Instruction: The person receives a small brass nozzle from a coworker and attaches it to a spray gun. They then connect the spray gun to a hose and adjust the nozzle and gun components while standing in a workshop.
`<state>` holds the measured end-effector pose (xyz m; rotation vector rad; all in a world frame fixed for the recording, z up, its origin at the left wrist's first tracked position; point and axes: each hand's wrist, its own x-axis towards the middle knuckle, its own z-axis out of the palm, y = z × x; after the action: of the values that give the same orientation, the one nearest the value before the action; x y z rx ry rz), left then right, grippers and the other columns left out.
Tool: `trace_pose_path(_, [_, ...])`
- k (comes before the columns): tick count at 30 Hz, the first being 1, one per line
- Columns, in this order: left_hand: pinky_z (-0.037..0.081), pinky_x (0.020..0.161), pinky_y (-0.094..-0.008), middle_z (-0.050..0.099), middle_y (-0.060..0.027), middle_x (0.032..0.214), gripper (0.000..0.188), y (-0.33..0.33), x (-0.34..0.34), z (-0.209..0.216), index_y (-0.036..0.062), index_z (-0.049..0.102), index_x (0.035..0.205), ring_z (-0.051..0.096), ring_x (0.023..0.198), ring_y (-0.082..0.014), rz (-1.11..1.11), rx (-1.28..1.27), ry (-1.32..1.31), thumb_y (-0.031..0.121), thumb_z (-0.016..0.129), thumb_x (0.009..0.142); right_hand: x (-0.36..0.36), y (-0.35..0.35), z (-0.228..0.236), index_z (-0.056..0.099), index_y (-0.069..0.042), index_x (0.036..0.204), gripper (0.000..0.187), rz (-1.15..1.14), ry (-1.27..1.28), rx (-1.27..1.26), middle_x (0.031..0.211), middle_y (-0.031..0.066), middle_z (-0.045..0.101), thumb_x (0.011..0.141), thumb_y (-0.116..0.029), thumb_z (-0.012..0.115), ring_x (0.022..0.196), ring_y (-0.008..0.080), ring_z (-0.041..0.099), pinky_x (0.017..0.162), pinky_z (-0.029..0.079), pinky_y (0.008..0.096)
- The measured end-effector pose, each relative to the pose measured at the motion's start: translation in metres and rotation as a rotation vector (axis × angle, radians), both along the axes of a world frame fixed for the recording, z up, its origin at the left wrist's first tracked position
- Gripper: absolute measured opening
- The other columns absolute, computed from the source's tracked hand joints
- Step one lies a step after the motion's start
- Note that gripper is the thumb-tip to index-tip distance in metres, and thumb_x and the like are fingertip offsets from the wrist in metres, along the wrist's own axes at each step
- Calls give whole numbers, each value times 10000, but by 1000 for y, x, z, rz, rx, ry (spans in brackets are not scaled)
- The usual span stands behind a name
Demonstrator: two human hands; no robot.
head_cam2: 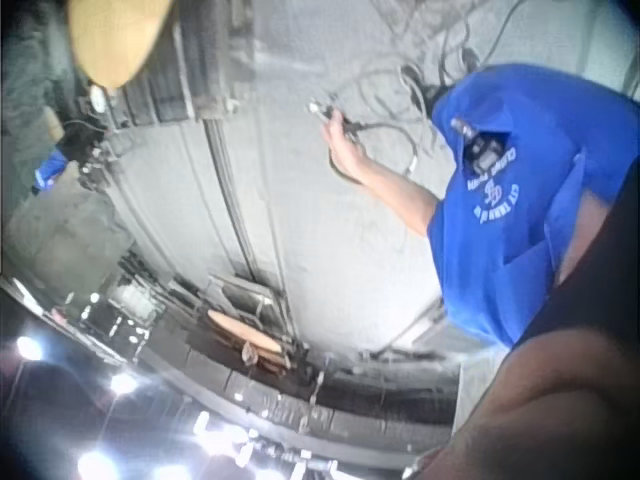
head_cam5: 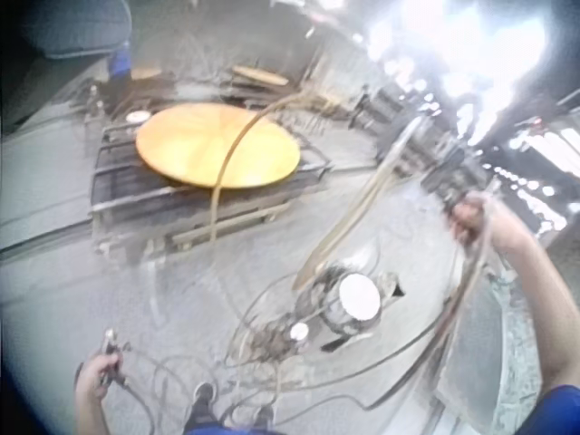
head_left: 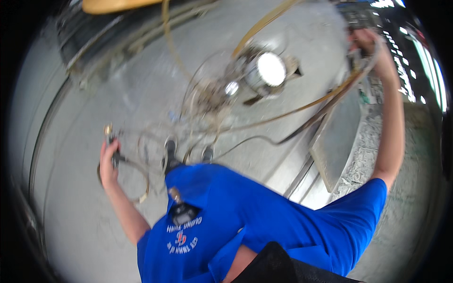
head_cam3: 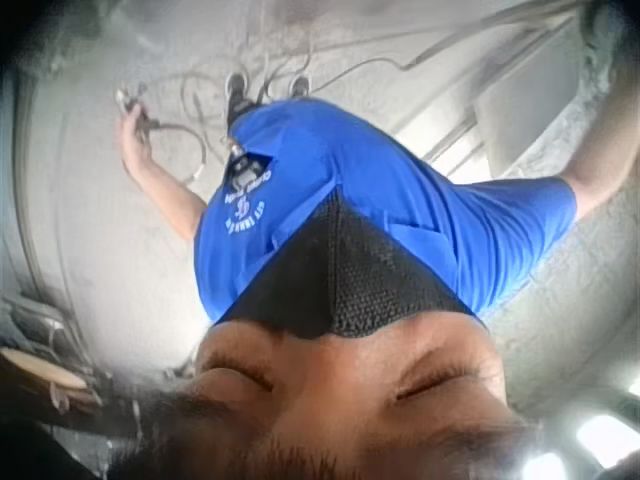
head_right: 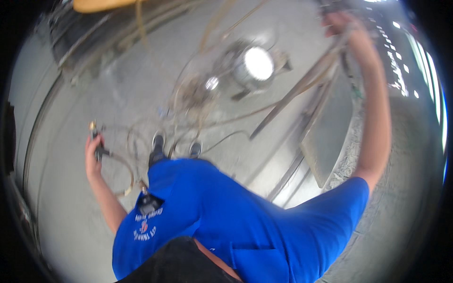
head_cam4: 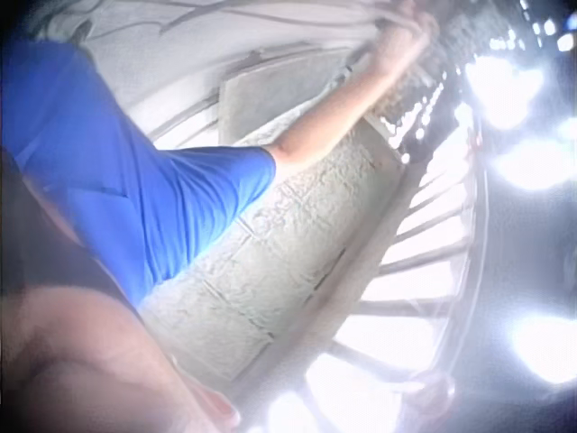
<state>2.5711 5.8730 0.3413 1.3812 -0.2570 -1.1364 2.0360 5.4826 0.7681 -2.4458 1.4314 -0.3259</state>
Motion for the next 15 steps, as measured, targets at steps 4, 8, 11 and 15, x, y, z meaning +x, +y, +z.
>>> trace_pose_path(4, [443,864,-301,636,-93,1008,621,-28,-12,61,-74,496,1343,583,888,-162,-130,-134,-15,179,733,828,19,17,0,647,-40,983,340,-43,-101,114,811,-36,574,998,-375,589,683,59,485,645,393,221])
trace_pose_path(8, [455,820,-289,639,-104,1010,659,-76,-17,170,-78,496,1335,572,818,-141,-400,-454,-169,267,729,824,34,14,-2,670,-9,1173,315,29,-178,148,781,-7,592,912,-135,549,689,83,532,634,435,239])
trace_pose_path(11, [460,736,-267,648,-124,1009,546,-130,-24,266,-63,546,1272,527,697,-115,-544,-678,-227,317,648,893,40,15,-2,676,3,1157,337,35,-161,122,822,13,625,868,-89,530,743,99,544,690,453,253])
trace_pose_path(15, [483,598,-248,688,-169,1012,438,-195,-53,390,-51,604,1223,606,714,-132,-602,-765,-128,313,560,984,42,21,-3,673,20,1157,336,14,-116,64,827,49,632,863,-67,535,780,151,575,737,470,295])
